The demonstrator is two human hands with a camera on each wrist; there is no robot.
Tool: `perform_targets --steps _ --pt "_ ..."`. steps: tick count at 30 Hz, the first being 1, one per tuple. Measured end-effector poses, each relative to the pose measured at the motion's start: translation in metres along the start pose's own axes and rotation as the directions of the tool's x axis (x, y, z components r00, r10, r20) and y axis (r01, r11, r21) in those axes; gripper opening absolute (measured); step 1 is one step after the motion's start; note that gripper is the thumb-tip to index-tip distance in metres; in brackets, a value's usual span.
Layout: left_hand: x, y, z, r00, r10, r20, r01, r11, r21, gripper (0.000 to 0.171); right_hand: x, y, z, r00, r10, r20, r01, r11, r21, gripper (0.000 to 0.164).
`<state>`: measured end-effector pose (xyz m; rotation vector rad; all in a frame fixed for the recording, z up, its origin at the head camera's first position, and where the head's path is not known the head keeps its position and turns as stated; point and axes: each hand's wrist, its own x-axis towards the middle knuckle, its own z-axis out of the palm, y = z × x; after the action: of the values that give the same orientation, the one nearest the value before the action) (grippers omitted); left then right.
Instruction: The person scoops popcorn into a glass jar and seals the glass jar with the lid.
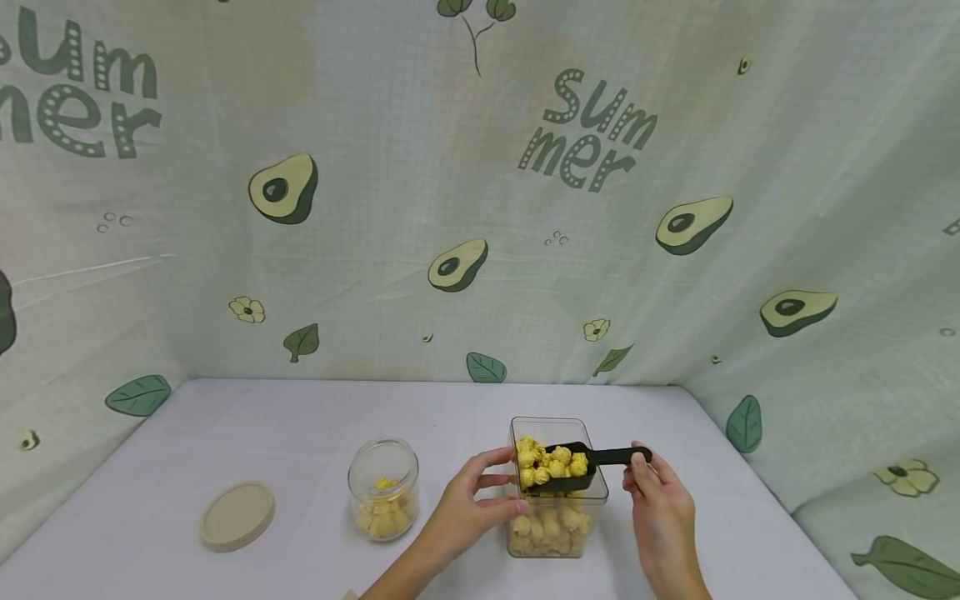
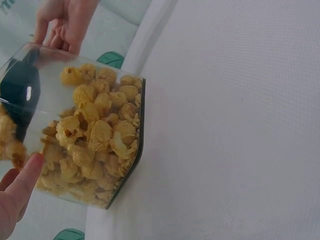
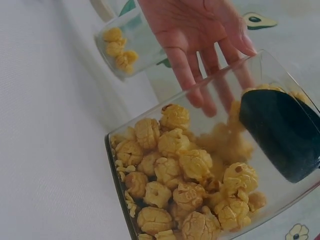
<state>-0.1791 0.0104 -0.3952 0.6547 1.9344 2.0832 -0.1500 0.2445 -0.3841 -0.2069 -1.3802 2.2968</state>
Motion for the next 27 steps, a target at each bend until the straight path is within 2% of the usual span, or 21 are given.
perform_targets --steps 6,11,17,27 --pt "0.000 0.000 0.000 1.000 -0.002 0.005 0.002 1.000 0.001 0.063 -0.002 0.000 0.000 1.000 -0.011 0.014 0.011 1.000 0.023 0.016" --pt "0.000 0.000 0.000 1.000 -0.016 0.005 0.016 1.000 -0.004 0.063 -0.004 0.002 0.002 0.998 -0.011 0.057 0.009 0.999 0.033 0.018" --pt "-0.002 0.002 -0.001 1.000 -0.029 -0.003 0.029 1.000 0.000 0.064 -0.006 0.005 0.010 0.999 0.036 0.029 -0.035 0.999 -0.032 0.014" --pt "0.000 0.004 -0.002 1.000 -0.018 0.003 0.018 1.000 0.012 0.063 -0.004 0.002 0.009 0.997 0.062 0.036 -0.062 0.998 0.005 0.016"
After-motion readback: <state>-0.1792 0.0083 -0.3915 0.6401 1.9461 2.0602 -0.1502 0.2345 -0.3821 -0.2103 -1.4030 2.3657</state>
